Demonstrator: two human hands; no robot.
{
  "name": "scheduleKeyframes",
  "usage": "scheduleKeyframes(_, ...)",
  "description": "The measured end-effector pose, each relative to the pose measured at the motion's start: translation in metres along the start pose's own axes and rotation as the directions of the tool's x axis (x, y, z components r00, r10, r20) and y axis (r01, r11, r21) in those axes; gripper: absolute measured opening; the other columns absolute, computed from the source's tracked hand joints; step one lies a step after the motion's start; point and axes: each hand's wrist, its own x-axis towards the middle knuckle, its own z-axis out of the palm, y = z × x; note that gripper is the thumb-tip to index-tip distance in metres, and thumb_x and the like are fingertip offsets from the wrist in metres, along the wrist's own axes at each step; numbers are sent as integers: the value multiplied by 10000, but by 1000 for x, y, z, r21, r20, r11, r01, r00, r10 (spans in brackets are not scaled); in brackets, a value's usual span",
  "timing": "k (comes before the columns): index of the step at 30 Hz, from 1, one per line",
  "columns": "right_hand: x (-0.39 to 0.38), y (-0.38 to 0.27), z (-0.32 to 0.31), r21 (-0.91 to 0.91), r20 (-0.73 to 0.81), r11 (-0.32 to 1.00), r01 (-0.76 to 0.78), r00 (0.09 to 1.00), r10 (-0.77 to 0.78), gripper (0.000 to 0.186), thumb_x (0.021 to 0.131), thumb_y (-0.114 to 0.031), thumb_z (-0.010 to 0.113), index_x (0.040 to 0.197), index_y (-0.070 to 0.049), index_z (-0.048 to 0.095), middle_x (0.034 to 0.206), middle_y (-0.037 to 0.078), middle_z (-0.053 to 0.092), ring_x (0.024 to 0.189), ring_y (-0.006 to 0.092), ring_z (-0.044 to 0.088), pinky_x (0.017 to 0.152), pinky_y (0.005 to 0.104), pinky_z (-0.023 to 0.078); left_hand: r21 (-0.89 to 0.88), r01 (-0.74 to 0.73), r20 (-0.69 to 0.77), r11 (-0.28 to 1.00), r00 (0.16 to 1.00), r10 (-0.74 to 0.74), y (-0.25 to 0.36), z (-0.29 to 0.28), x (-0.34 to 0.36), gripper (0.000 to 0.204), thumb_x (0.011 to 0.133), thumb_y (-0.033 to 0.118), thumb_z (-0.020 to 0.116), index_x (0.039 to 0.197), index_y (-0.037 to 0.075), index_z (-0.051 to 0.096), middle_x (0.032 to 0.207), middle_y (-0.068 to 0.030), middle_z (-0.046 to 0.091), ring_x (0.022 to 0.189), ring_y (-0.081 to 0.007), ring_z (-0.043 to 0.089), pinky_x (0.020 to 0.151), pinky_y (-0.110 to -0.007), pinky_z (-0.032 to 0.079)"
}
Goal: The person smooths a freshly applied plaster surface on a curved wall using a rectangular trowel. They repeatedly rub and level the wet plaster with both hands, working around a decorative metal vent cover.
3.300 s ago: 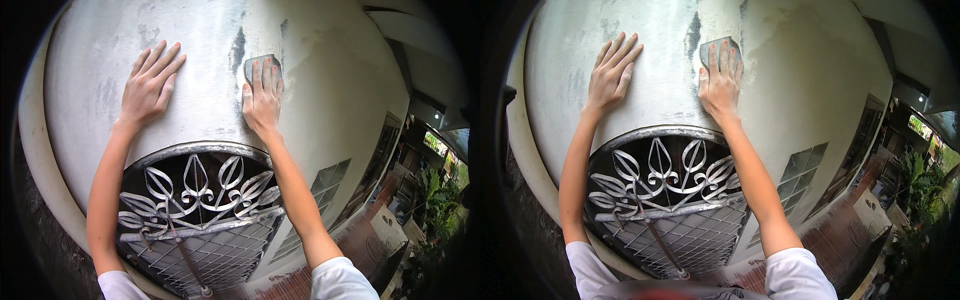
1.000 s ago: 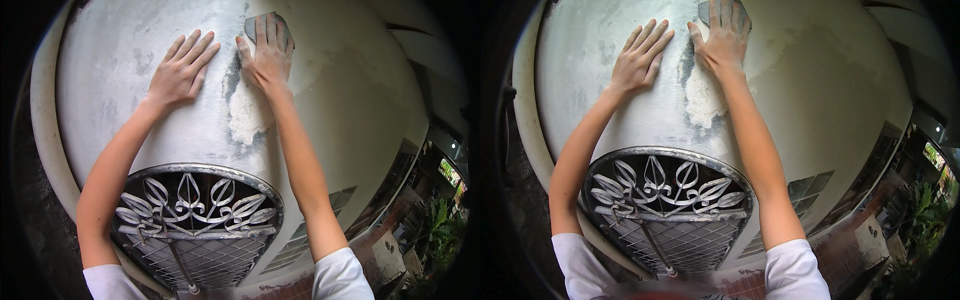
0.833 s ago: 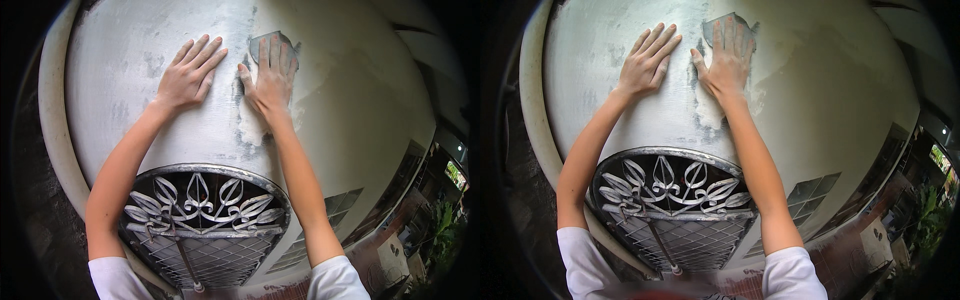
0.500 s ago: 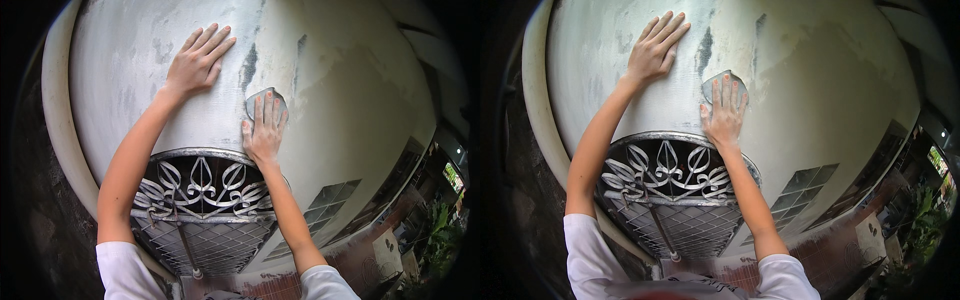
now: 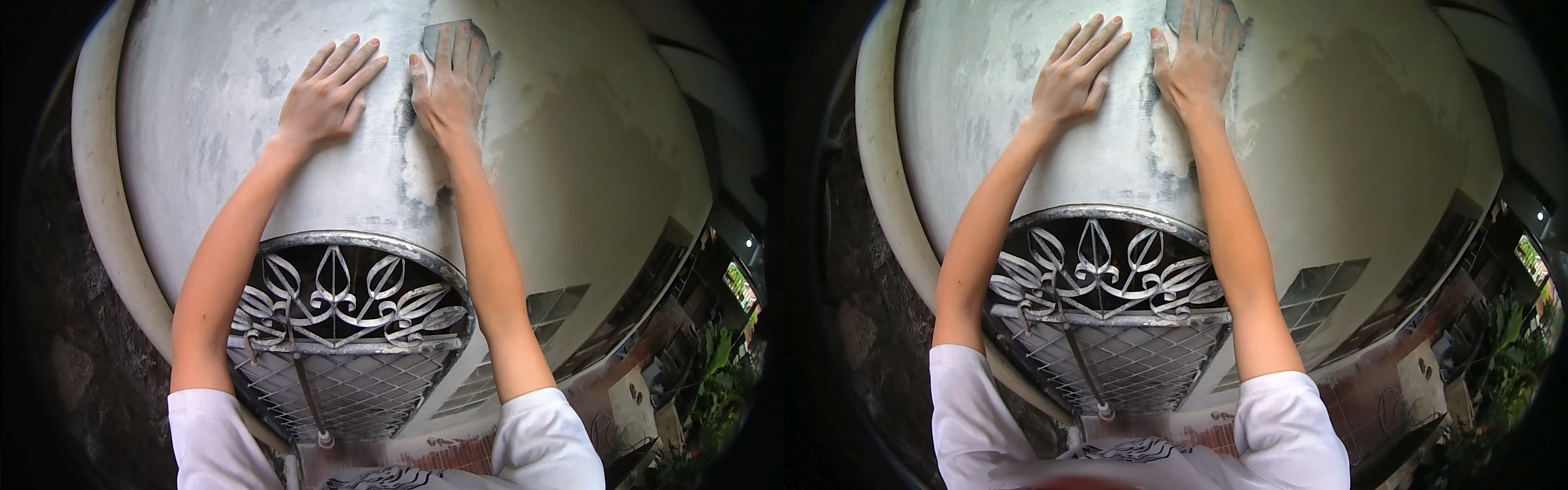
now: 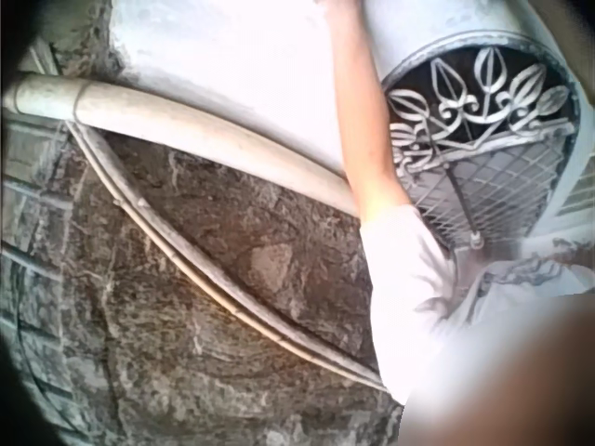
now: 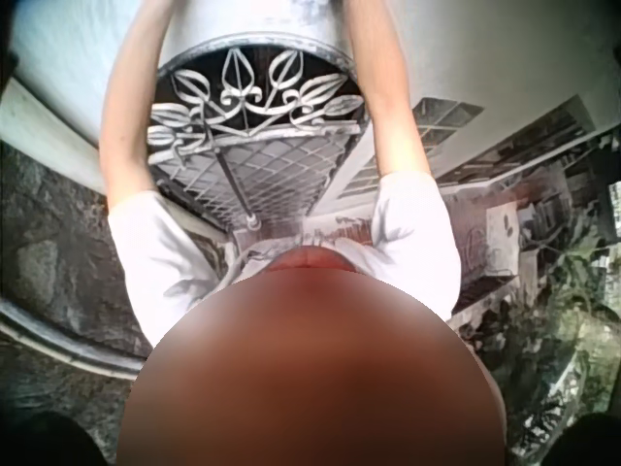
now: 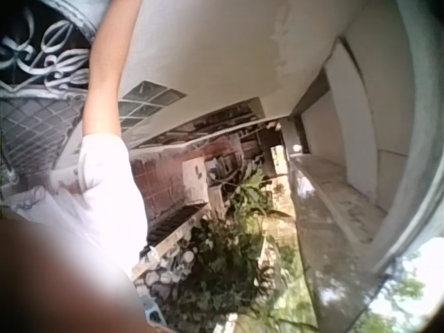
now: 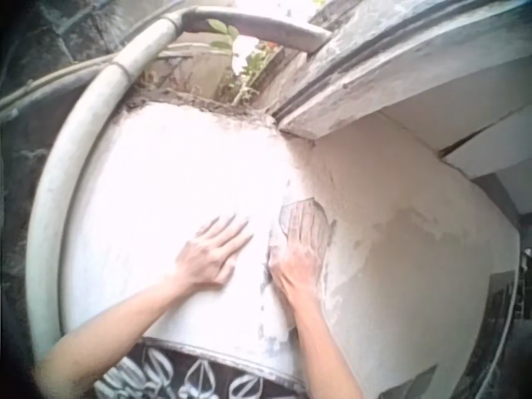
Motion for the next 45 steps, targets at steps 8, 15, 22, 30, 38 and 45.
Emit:
scheduleKeyframes(8,-170,-31,-33,-106,343,966,-234,904,256,694,992,-415,477,1590,-133,266,1670,138,153,1535,363,130,1223,567,61,10,-2,24,1000,1000,2,1,-3,0,642,848,141,476,1488,192,483,1564,-17,429,1474,-202,341,1249,-410,230)
scheduleKeyframes(15,-41,4,-5,-95,101,991,-94,990,104,737,1008,-533,385,1574,-76,272,1650,173,193,1519,380,161,1221,567,85,39,6,56,999,998,-8,3,-2,-1,639,867,189,492,1504,212,455,1572,-12,413,1480,-190,328,1258,-398,218)
scheduleKeyframes(22,81,23,2,-190,72,981,36,997,-23,602,1030,-386,332,1570,-124,292,1637,220,190,1525,376,137,1231,537,106,80,12,69,997,997,-17,5,-3,-2,648,856,181,488,1503,214,457,1570,-11,417,1480,-186,330,1256,-396,225)
scheduleKeyframes(30,-73,6,-14,-101,148,994,-40,987,55,854,963,-603,430,1565,-23,260,1642,216,184,1519,411,143,1207,598,91,56,8,18,998,1000,-9,5,1,-1,627,856,169,489,1482,205,489,1551,-15,447,1465,-189,362,1246,-400,242)
scheduleKeyframes(38,-228,-32,-52,-27,438,987,-160,886,156,885,934,-566,524,1582,-41,226,1648,229,157,1518,436,137,1195,616,92,72,8,14,997,1000,-9,4,4,-4,616,865,187,486,1481,207,491,1550,-14,449,1462,-187,365,1242,-399,251)
scheduleKeyframes(45,-133,-6,-34,-47,264,994,-101,958,110,899,928,-581,532,1583,-49,223,1651,203,168,1524,407,136,1208,598,92,50,12,-6,999,1000,-12,5,5,-4,608,872,192,489,1481,205,491,1552,-15,447,1458,-189,373,1242,-398,248)
